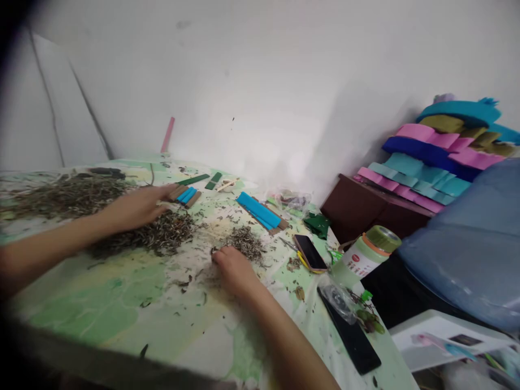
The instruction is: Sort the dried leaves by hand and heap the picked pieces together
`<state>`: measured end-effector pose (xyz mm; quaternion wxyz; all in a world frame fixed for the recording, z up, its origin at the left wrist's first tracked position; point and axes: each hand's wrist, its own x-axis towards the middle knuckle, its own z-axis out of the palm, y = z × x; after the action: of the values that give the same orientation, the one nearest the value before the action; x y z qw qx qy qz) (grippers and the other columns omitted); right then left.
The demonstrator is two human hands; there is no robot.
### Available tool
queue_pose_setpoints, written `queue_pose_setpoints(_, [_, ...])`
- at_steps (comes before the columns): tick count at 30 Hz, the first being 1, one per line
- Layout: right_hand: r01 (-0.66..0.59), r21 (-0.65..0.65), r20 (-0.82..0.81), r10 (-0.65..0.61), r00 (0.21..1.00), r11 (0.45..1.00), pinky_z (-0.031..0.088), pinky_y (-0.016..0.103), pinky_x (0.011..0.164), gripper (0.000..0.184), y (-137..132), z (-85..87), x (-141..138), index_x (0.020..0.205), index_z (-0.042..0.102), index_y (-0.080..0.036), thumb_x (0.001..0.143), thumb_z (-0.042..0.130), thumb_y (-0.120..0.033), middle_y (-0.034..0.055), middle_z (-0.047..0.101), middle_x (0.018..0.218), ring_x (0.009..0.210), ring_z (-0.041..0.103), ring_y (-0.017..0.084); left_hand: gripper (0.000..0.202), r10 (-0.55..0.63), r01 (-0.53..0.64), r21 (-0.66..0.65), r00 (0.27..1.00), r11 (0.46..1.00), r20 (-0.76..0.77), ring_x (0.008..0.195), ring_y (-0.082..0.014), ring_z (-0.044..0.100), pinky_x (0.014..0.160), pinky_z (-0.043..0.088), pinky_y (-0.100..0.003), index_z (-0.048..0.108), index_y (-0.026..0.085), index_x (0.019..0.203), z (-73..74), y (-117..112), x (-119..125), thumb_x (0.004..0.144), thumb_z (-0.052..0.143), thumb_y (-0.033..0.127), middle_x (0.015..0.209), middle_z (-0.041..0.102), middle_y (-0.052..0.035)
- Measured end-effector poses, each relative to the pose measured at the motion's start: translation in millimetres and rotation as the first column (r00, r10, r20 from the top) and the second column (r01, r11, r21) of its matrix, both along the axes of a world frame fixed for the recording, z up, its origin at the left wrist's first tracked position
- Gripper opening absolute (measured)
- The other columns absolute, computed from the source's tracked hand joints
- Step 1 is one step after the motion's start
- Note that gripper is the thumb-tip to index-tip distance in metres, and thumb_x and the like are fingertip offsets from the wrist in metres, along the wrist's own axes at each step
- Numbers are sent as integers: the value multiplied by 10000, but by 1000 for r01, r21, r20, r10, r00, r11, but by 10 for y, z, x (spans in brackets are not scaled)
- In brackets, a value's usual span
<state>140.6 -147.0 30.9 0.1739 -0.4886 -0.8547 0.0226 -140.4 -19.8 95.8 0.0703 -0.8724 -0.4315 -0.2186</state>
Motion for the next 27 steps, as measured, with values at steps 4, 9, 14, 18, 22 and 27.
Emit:
queue_pose_setpoints(4, [169,27,-70,-167,983,985,371,335,899,279,369,84,345,1136,569,-183,877,500,-260,94,592,1092,1062,494,216,525,-270,252,-162,958,954,-96,1186,-274,474,984,368,-374,368,134,1363,-415,-569,561,892,445,352,1308,506,-150])
queue_pose_setpoints(9, [268,-88,-6,-269,963,960,281,456,1007,683,600,-32,576,1326,443,-229,776,512,-628,142,404,1379,1261,358,303,688,-545,490,-272,816,828,-192,1357,-309,238,1082,196,-477,201,266,1441,-838,-989,742,858,407,566,1505,211,-109])
queue_pose_setpoints(14, [134,-5,-7,-134,991,991,335,384,973,520,575,-145,475,1258,501,-218,825,534,-504,119,490,1282,1180,438,251,453,-512,493,-141,835,859,-201,1310,-269,342,1068,229,-435,401,278,1343,-893,-800,891,907,430,397,1439,371,-86])
queue_pose_setpoints(18, [106,25,18,-106,994,994,387,290,868,209,614,-143,383,1012,603,-194,866,520,-318,77,589,1060,1019,517,190,303,-448,455,34,885,890,-131,1136,-249,509,983,340,-397,544,233,1179,-875,-548,955,880,494,242,1231,574,-77])
queue_pose_setpoints(22, [269,3,16,-269,963,963,399,287,763,170,823,-106,235,929,583,-182,893,459,-292,84,615,957,910,556,201,241,-511,522,140,853,841,-110,983,-220,562,906,398,-373,596,189,1033,-854,-416,839,835,482,109,1054,639,-73])
queue_pose_setpoints(27, [356,9,-57,-355,933,935,402,301,736,239,1276,11,-250,978,545,-173,932,362,-318,102,630,971,900,568,215,251,-608,610,263,788,748,-96,849,-195,571,796,443,-325,609,173,977,-805,-463,703,820,434,84,896,656,-73])
